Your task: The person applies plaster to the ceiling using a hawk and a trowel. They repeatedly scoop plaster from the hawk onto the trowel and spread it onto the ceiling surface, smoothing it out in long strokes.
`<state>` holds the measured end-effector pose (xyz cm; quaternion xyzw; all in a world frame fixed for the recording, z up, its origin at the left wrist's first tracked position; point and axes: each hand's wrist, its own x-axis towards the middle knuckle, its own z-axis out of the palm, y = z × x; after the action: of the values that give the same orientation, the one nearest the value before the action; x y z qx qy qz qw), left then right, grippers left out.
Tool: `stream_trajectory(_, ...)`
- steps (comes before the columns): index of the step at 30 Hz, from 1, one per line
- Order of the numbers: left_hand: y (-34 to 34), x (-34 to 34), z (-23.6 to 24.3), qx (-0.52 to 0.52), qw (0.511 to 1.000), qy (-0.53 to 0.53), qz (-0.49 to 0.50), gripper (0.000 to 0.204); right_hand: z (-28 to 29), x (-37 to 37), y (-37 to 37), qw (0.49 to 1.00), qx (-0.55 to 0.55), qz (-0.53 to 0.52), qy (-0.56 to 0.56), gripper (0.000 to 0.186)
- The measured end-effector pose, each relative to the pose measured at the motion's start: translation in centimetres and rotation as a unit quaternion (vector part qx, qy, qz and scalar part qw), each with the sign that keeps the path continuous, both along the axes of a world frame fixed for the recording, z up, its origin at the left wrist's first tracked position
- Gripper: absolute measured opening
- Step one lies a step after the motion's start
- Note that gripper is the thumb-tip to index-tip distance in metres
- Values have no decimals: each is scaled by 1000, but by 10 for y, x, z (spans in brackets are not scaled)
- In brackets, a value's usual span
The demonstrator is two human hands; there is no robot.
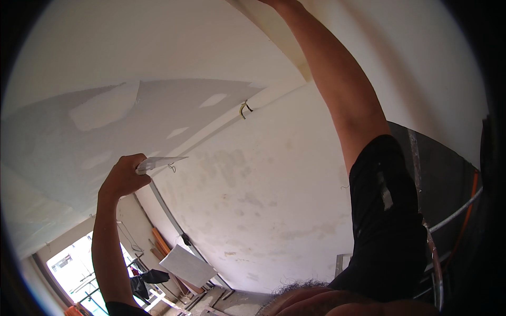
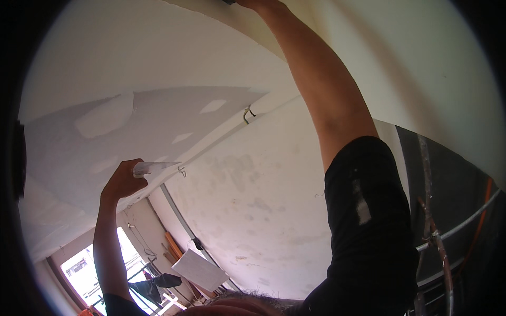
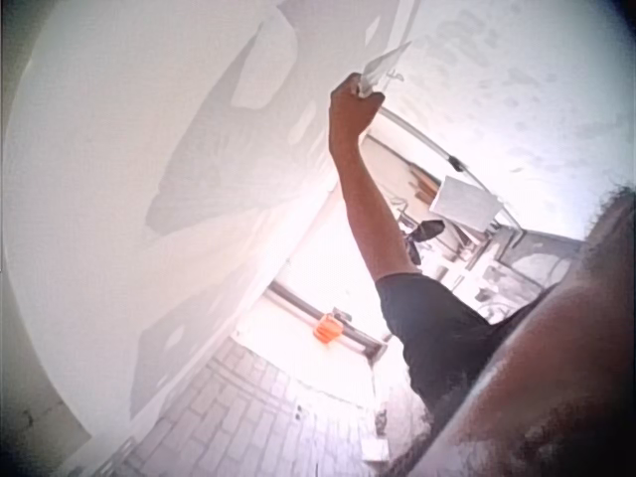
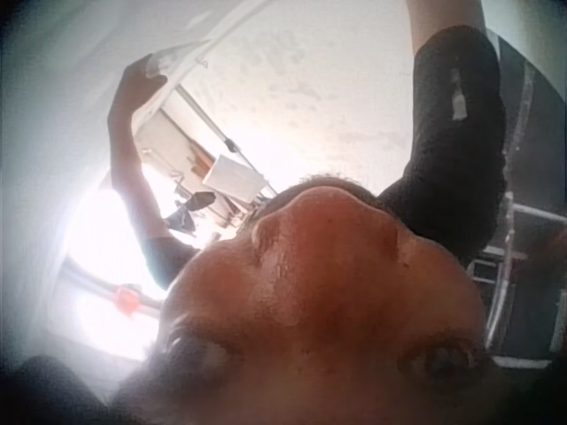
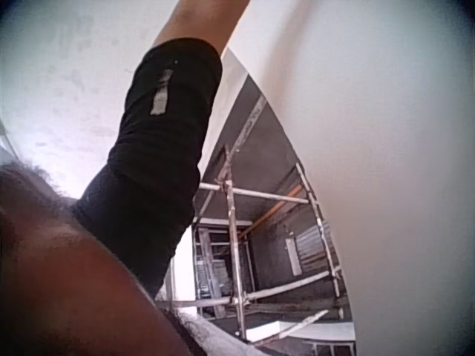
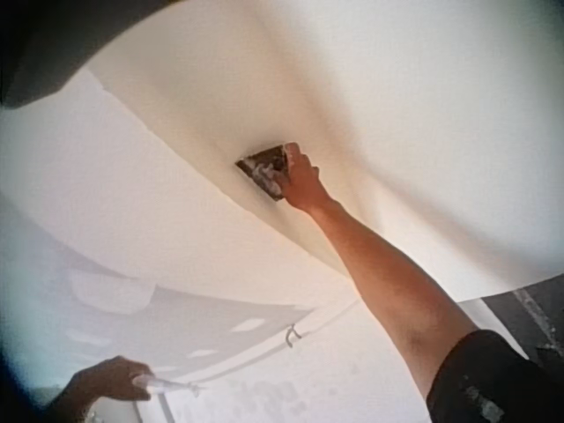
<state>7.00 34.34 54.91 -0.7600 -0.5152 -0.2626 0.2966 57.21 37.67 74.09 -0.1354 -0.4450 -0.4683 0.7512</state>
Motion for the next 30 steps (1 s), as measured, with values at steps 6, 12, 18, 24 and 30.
stream_trajectory(6,-2,-5,-2,3,1000,-6,-4,33,2,-14,4,992,119,-7,31,56)
stream_trajectory(12,-4,-8,-3,-9,1000,-27,3,33,1,-14,12,986,129,63,87,54)
stream_trajectory(18,-2,-16,-2,-7,1000,-16,24,33,-23,7,-3,979,190,66,3,54)
stream_trajectory(24,5,-14,0,-1,1000,-6,-3,32,-21,-18,-18,995,75,51,-31,54)
stream_trajectory(30,6,-10,2,-6,1000,-3,-12,30,-9,-19,-13,996,71,33,-31,55)
